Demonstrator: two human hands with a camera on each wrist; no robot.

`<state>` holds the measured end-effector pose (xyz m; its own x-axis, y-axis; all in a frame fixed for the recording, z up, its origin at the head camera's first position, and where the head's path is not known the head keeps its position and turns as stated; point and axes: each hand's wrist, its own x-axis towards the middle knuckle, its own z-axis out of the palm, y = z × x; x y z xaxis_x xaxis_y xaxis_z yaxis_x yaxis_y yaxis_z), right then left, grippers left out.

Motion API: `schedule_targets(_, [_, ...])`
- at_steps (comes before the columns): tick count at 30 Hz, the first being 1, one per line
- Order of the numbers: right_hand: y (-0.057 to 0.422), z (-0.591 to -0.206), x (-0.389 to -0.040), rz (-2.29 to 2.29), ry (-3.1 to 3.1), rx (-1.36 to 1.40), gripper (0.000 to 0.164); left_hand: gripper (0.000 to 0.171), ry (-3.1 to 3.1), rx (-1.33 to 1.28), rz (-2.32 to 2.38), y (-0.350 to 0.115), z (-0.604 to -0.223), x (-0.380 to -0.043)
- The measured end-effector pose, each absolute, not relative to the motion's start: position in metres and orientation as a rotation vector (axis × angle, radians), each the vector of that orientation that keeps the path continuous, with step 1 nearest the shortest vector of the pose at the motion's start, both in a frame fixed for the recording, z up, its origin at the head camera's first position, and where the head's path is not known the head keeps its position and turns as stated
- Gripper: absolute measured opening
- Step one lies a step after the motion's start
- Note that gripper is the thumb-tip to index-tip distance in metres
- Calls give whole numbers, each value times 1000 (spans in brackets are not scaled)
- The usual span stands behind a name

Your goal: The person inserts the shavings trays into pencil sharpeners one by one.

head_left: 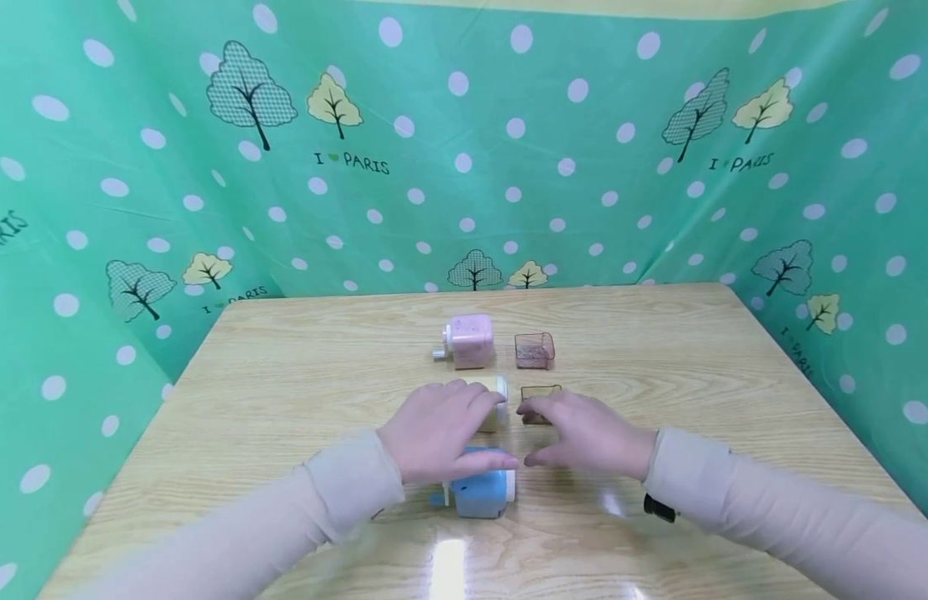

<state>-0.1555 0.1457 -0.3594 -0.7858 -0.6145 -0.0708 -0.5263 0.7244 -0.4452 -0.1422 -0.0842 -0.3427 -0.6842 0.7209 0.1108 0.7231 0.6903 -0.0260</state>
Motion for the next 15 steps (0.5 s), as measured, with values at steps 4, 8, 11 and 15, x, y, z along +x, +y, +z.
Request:
schedule_targets(4, [148,-355,-161,-591,2743,-884,59,79,-2771,-1210,25,-82,-337,-152])
schedule_targets(8, [151,-354,-165,-553,2797,-857,62,79,-2734,-1225,86,-80,-332,-162])
schedule_targets(11, [152,-354,-170,-536,2830,-837,63,80,-2709,-1225,127,-80,-329,-169])
schedule_targets(15, [155,-355,-176,-533,2848,-792,63,80,-2679,-1224,160,-81,-329,-177])
